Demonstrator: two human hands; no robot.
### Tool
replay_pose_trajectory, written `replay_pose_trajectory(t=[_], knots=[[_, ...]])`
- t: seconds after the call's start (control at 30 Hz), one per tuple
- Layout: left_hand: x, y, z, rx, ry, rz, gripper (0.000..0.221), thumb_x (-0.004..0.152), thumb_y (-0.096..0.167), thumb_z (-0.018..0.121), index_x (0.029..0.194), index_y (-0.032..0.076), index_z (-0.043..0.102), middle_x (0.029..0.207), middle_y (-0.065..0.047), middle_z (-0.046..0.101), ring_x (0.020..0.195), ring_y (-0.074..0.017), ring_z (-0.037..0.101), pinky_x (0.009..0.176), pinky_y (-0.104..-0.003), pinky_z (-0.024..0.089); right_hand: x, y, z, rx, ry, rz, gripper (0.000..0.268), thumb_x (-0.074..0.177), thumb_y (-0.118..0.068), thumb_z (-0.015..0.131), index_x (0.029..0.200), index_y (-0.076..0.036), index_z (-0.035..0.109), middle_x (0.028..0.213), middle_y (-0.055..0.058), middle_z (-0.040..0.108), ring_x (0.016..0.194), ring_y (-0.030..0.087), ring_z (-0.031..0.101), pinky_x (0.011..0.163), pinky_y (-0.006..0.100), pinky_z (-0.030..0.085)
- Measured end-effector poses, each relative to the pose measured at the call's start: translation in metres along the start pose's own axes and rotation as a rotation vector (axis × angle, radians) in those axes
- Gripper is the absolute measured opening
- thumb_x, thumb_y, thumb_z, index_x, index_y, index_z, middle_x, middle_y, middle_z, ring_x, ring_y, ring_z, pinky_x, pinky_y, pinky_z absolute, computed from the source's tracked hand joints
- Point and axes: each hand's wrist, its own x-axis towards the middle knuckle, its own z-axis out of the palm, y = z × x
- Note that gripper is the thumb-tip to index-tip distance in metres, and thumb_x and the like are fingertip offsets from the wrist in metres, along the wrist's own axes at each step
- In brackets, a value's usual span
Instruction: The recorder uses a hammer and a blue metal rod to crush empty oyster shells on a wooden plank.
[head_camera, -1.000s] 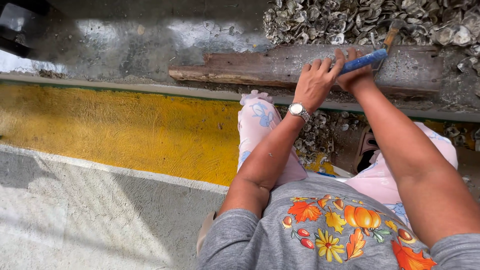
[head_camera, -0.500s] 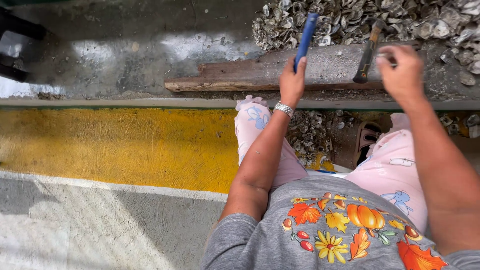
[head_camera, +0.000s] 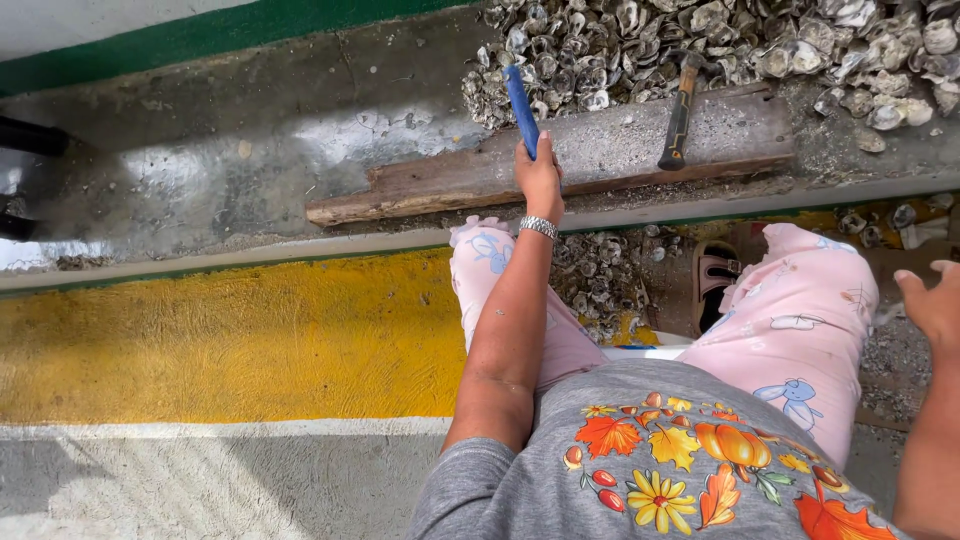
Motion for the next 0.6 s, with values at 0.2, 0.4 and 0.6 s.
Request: replay_pose_trajectory(t=[0.2, 0.4, 0.6], knots=[[0.019, -0.017, -0.007, 0.002, 0.010, -0.058, 0.024, 0.103, 0.032, 0.060, 0.094, 0.010, 0.053, 0.068, 0.003, 0.049, 0.050, -0.0070, 0.047, 0.045, -0.025, 0.038, 0.086, -0.197, -0.095, 0.394, -0.158, 0.175, 0.029, 0.106, -0.020, 0.072, 0.127, 0.000, 0.069, 0.124, 0.025, 0.066, 0.103, 0.031, 0.071, 0.087, 0.041, 0.056], [0.029, -0.005, -0.003, 0.037, -0.013, -0.078, 0.027, 0.105, 0.034, 0.055, 0.095, 0.009, 0.050, 0.070, 0.002, 0.047, 0.051, -0.0080, 0.046, 0.044, -0.026, 0.038, 0.139, -0.353, -0.128, 0.486, -0.239, -0.078, 0.020, 0.103, -0.014, 0.072, 0.118, -0.001, 0.075, 0.129, 0.022, 0.062, 0.106, 0.031, 0.065, 0.090, 0.041, 0.052], [0.039, 0.001, 0.006, 0.067, 0.016, 0.035, 0.030, 0.102, 0.032, 0.052, 0.124, 0.012, 0.046, 0.071, 0.003, 0.048, 0.050, -0.0056, 0.044, 0.042, -0.024, 0.040, 0.174, -0.449, -0.103, 0.561, -0.360, -0.282, 0.021, 0.104, -0.017, 0.067, 0.119, -0.005, 0.073, 0.121, 0.016, 0.066, 0.100, 0.026, 0.067, 0.090, 0.039, 0.054]])
